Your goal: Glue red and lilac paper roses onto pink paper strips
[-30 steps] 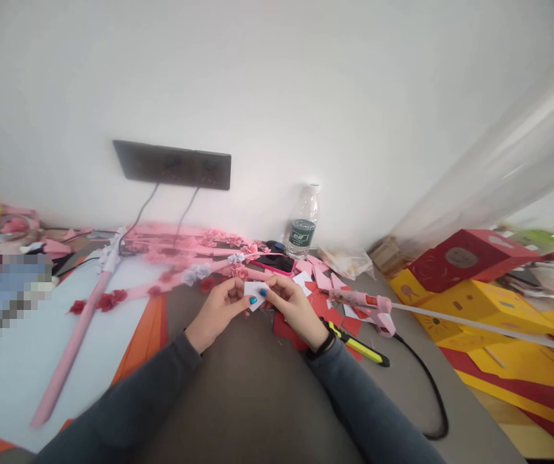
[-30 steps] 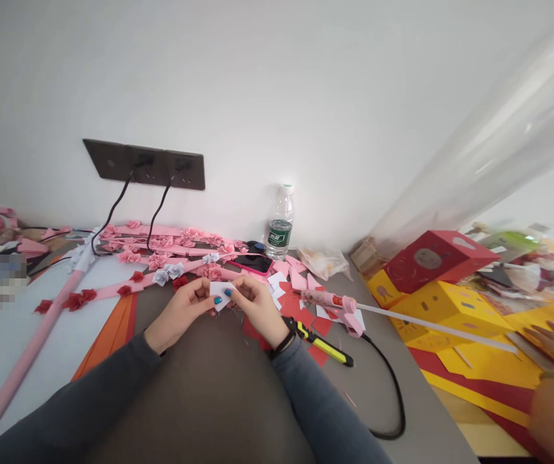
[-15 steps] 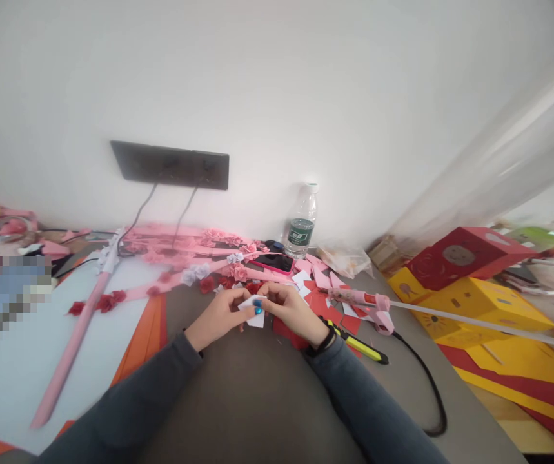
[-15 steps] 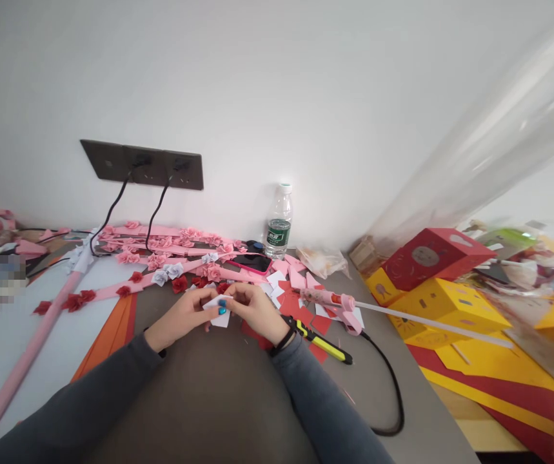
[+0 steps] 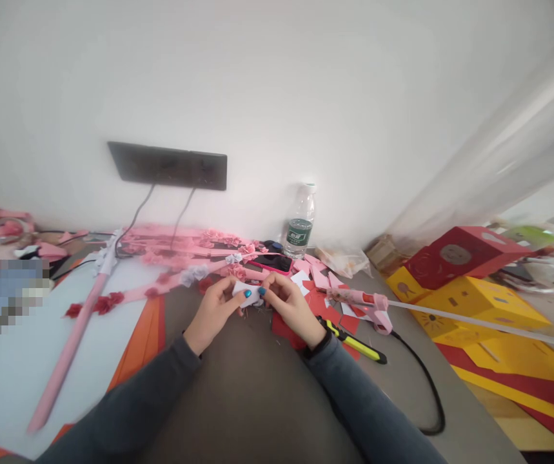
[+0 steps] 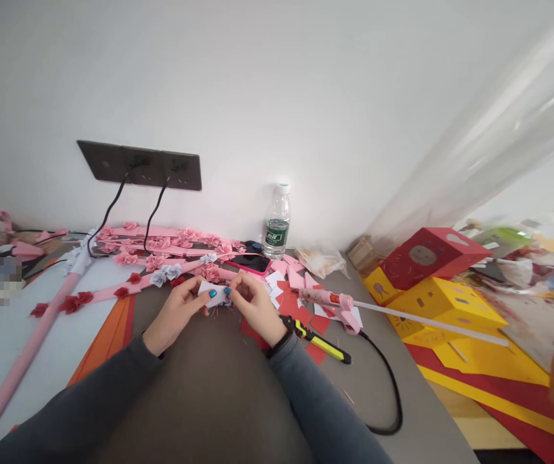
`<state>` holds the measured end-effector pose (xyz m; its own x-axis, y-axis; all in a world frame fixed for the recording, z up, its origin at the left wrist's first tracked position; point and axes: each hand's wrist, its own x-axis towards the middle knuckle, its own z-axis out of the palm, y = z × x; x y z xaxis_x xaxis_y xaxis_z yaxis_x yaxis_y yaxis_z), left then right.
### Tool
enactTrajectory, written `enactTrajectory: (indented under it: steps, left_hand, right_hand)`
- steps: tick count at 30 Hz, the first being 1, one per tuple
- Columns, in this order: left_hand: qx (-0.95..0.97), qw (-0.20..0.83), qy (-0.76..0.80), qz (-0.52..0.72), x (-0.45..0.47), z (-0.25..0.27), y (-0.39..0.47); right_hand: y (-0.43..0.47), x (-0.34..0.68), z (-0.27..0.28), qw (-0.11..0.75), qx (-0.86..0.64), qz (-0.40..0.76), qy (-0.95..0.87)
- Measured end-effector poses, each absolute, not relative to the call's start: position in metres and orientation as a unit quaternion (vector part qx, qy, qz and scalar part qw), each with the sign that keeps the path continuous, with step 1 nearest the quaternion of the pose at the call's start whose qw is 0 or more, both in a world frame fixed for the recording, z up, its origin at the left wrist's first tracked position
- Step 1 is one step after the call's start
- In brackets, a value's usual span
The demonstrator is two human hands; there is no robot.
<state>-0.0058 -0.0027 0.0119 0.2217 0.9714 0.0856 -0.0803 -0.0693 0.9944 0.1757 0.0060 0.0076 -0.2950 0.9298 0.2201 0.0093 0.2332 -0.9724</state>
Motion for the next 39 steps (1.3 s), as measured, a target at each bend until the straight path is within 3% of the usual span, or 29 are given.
enactTrajectory:
  steps: [11,21,31,39]
  left_hand:
    - [0.481,0.621,0.423,0.452,0.000,0.004,-0.005]
    - [0.478,0.594,0.429,0.484,0.004,0.002,-0.009]
    - [0.466,0.610,0.421,0.483,0.006,0.003,-0.010]
    - [0.449,0.620,0.402,0.503,0.006,0.005,-0.010]
  right_hand:
    - [0.004,0.173,0.004,0.508,-0.405,0.427,-0.628]
    - [-0.001,0.171,0.013,0.528,-0.380,0.287,-0.703]
    - [-0.002,0.170,0.008,0.527,-0.399,0.290,-0.692]
    - [-0.005,0.173,0.015,0.519,-0.368,0.197,-0.745]
